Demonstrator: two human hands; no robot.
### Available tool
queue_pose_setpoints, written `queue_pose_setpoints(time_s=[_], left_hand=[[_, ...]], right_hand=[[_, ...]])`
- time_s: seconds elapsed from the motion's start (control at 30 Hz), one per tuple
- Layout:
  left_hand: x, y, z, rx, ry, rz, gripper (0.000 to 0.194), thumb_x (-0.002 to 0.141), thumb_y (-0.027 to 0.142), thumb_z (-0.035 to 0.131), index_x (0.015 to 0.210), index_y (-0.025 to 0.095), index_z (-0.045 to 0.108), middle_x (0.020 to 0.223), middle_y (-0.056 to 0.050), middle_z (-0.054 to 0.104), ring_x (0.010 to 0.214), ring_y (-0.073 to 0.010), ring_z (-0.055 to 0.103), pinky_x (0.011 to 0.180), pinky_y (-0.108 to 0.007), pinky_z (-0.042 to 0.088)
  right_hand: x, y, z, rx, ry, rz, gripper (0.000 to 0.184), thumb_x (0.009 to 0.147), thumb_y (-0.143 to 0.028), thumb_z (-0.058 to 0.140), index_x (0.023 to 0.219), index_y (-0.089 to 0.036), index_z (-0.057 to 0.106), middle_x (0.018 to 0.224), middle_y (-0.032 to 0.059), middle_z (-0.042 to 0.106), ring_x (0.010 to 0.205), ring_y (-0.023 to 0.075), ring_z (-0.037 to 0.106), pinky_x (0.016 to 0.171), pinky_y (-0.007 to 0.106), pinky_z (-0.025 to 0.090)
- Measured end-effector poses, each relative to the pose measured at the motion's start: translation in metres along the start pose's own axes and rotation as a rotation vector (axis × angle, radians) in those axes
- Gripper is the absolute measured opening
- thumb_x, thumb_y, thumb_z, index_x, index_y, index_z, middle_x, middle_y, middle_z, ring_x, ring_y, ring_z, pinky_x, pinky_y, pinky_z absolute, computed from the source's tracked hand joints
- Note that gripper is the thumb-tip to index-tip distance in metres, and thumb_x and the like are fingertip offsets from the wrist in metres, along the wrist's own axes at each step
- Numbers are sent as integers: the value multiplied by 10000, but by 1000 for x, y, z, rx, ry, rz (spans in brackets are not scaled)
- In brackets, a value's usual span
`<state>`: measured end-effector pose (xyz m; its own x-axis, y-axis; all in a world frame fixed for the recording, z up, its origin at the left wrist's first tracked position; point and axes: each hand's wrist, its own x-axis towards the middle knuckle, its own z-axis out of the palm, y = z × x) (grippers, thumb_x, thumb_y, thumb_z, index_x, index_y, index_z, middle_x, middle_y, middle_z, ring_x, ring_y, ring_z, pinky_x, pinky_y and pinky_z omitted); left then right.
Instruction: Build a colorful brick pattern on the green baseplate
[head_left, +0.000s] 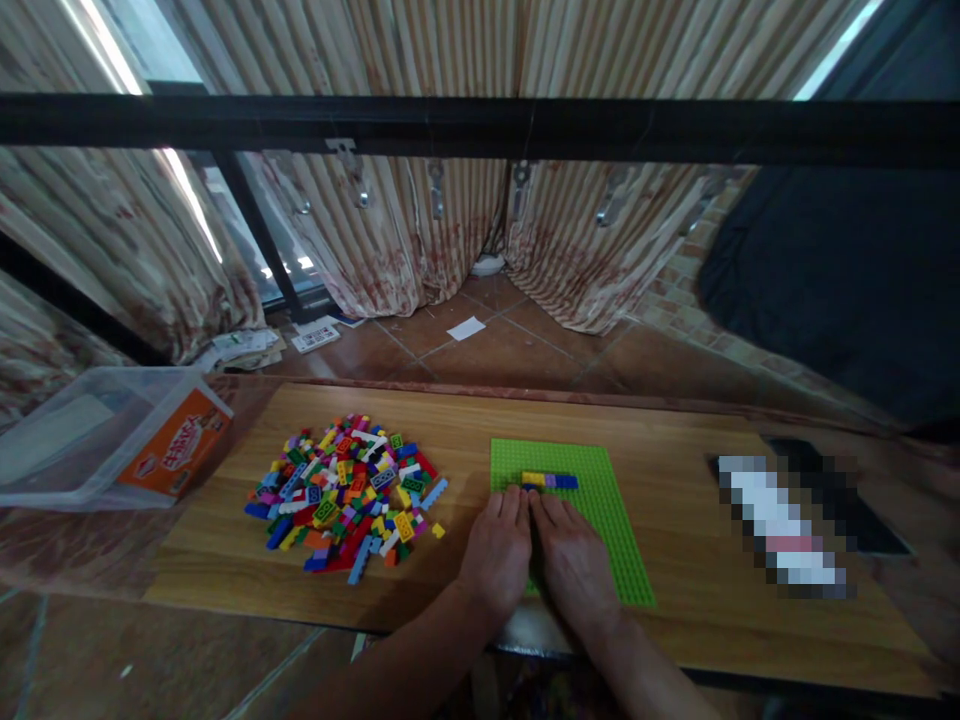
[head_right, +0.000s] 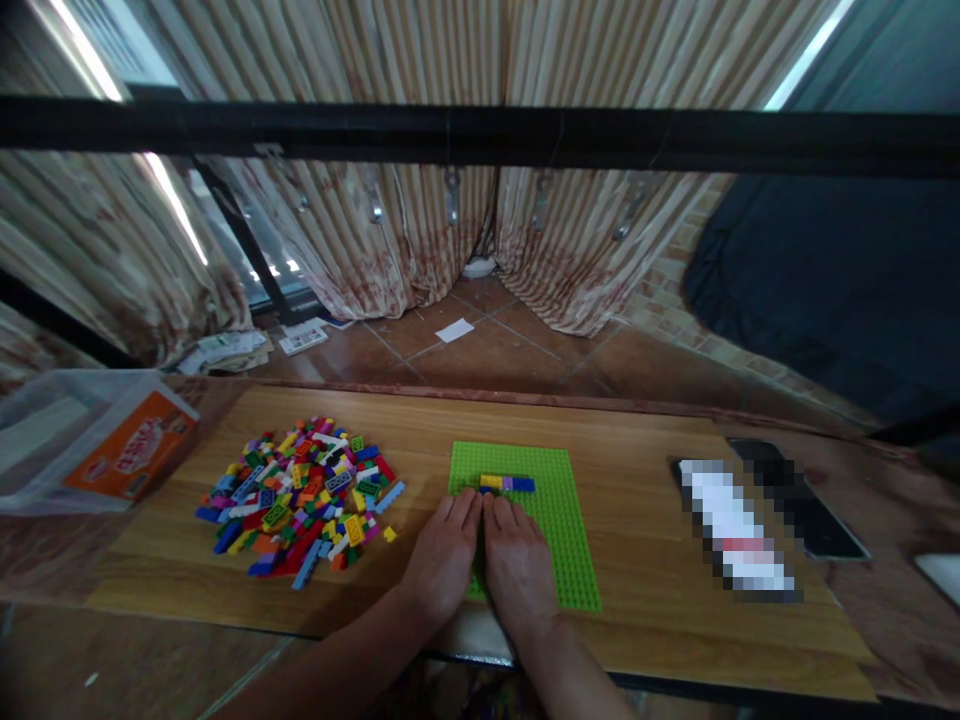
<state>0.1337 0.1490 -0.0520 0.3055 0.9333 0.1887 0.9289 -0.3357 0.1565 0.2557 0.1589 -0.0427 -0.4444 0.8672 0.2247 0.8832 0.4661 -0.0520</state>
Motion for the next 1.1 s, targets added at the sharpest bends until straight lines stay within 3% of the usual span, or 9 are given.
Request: queue_pose_setpoints(time_s=[0.2, 0.37, 0.53, 0.63, 0.77, 0.93, 1.1], left_hand=[[-1, -2, 10, -26, -14, -43, 448, 866, 24, 357, 1281, 66, 519, 1284, -169, 571, 1186, -249, 534, 1009, -390, 483], [2, 2, -4, -94, -52, -82, 480, 858, 17, 336, 1303, 44, 513, 1314, -180, 556, 1202, -250, 528, 1050, -383, 452], [-7, 2, -20, -176, -91, -104, 568, 796, -11, 340, 1353, -2, 454, 1418, -196, 470, 1337, -256, 419, 1134, -386, 360], [-23, -3, -22, -230, -111, -114, 638, 747, -8, 383, 1383, 16, 423, 1475, -181, 407, 1393, -254, 343, 1166, -395, 309], [-42, -5, -23, -265, -110, -110, 629, 770, 12, 389, 1398, 41, 411, 1489, -170, 390, 1403, -252, 326, 1173, -417, 288], [-34, 6, -26, -249, -54, -60, 498, 928, 211, 371, 1407, 78, 405, 1502, -144, 381, 1392, -258, 341, 1153, -423, 311], [-5, 15, -16, -195, 5, -62, 631, 943, 432, 384, 1472, 99, 292, 1545, -138, 302, 1430, -299, 250, 1142, -504, 294]], right_hand=[[6, 4, -2, 28, -41, -43, 365, 874, -22, 424, 1163, -128, 619, 1052, 107, 677, 922, 222, 626, 862, 335, 505], [8, 9, -2, 78, -49, -63, 354, 866, -24, 431, 1135, -120, 640, 1021, 112, 686, 900, 224, 636, 858, 344, 519], [6, 17, 4, 255, 68, -53, 433, 864, -10, 370, 1204, -134, 608, 1081, 111, 682, 983, 204, 634, 907, 335, 514], [0, 22, 8, 371, 180, 42, 431, 905, -75, 334, 1256, -155, 570, 1144, 115, 669, 1048, 200, 624, 919, 353, 513], [-18, 22, 9, 450, 285, 143, 335, 933, -207, 379, 1148, -176, 634, 1078, 108, 687, 995, 217, 637, 885, 390, 519], [-50, 17, 10, 412, 336, 185, 293, 930, -274, 428, 1056, -180, 675, 1053, 113, 691, 985, 244, 616, 880, 424, 495], [-67, 11, 12, 329, 301, 170, 284, 927, -256, 436, 1049, -183, 682, 1094, 116, 681, 973, 255, 598, 868, 438, 473]])
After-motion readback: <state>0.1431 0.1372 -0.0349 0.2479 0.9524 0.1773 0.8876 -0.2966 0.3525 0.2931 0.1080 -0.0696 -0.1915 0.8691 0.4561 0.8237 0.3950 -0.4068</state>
